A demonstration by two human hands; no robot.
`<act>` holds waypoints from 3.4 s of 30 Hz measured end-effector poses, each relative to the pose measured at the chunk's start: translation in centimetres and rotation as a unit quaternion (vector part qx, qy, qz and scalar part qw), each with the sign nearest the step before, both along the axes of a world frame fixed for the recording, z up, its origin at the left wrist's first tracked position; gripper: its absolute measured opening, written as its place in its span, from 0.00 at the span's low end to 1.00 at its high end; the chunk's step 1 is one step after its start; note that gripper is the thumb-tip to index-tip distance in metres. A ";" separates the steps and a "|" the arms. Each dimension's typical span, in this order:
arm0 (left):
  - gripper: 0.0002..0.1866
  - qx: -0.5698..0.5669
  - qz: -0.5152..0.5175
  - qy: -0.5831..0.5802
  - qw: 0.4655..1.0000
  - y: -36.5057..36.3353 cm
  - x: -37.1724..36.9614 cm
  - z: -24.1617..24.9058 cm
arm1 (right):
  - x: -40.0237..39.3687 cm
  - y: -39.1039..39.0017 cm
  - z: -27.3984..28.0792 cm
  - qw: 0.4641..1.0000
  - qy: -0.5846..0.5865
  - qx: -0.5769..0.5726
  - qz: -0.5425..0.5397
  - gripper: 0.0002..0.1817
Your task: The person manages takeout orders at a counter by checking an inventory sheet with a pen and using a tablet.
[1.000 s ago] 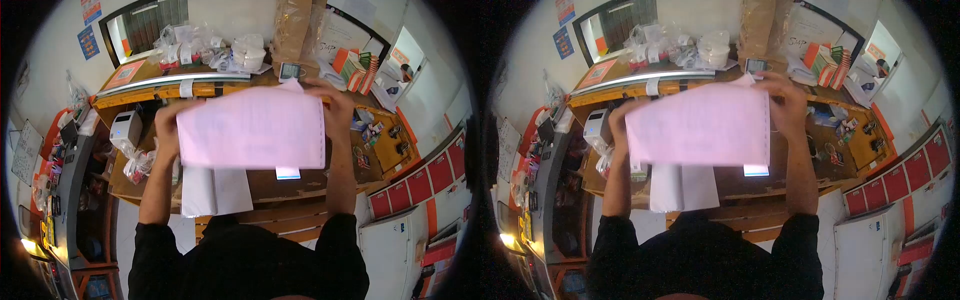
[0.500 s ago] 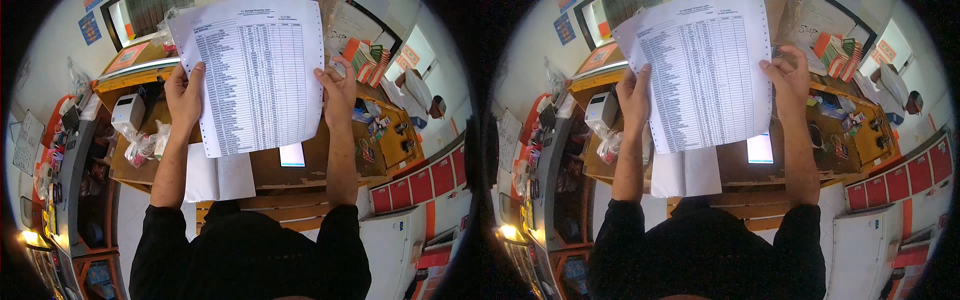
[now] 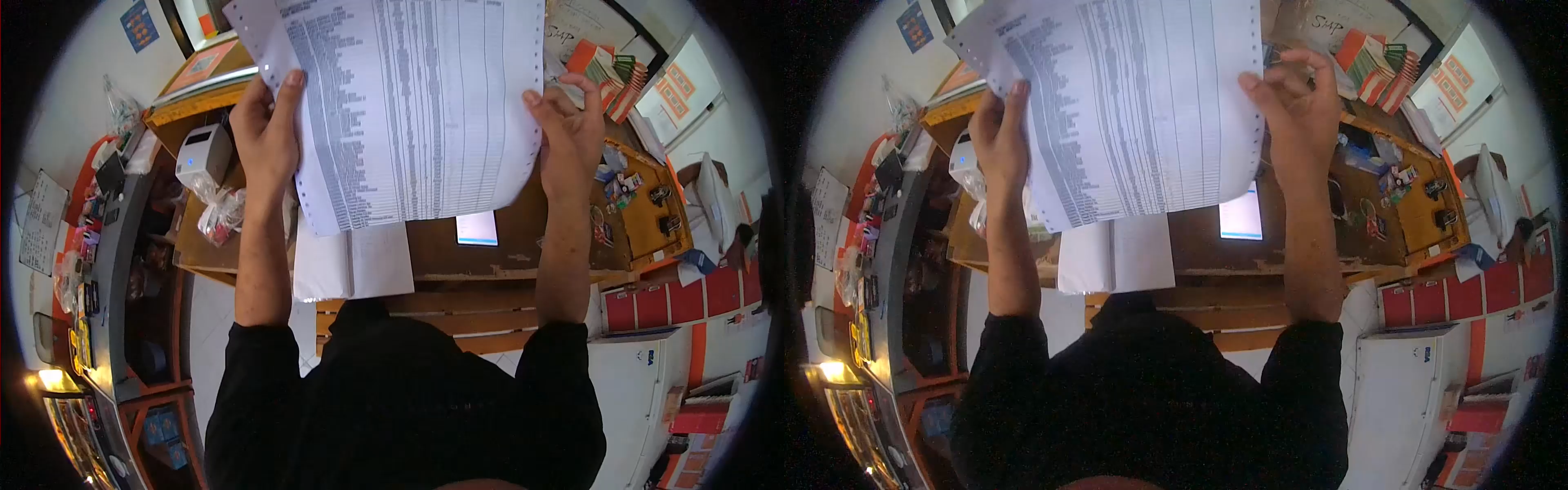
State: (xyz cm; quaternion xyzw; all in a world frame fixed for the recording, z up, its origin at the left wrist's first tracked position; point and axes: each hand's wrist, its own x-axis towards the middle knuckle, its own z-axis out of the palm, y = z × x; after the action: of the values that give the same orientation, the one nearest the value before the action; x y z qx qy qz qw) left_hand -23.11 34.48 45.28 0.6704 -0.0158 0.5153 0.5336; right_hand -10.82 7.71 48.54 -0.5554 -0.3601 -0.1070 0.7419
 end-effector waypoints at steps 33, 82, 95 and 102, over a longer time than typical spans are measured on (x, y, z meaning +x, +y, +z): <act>0.13 0.025 -0.066 -0.055 0.996 -0.4 -2.7 4.5 | -2.1 -0.7 -2.4 0.993 -0.113 -0.044 0.009 0.17; 0.12 -0.043 -0.128 -0.059 0.989 -1.5 -5.8 4.8 | -3.8 -2.7 -2.7 0.988 -0.149 -0.037 -0.014 0.14; 0.12 -0.084 -0.126 -0.031 0.988 -2.1 -4.5 3.9 | -4.3 -3.9 -3.4 0.990 -0.113 -0.066 -0.043 0.15; 0.13 -0.101 -0.137 -0.010 0.985 -1.6 -4.2 3.8 | -4.6 -4.3 -3.9 0.993 -0.079 -0.081 -0.018 0.15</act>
State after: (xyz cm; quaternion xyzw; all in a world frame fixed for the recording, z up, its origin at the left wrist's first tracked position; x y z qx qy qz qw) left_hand -27.32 32.84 49.04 0.5995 -0.0612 0.4429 0.6638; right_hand -15.42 3.40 44.63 -0.6101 -0.4154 -0.1343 0.6613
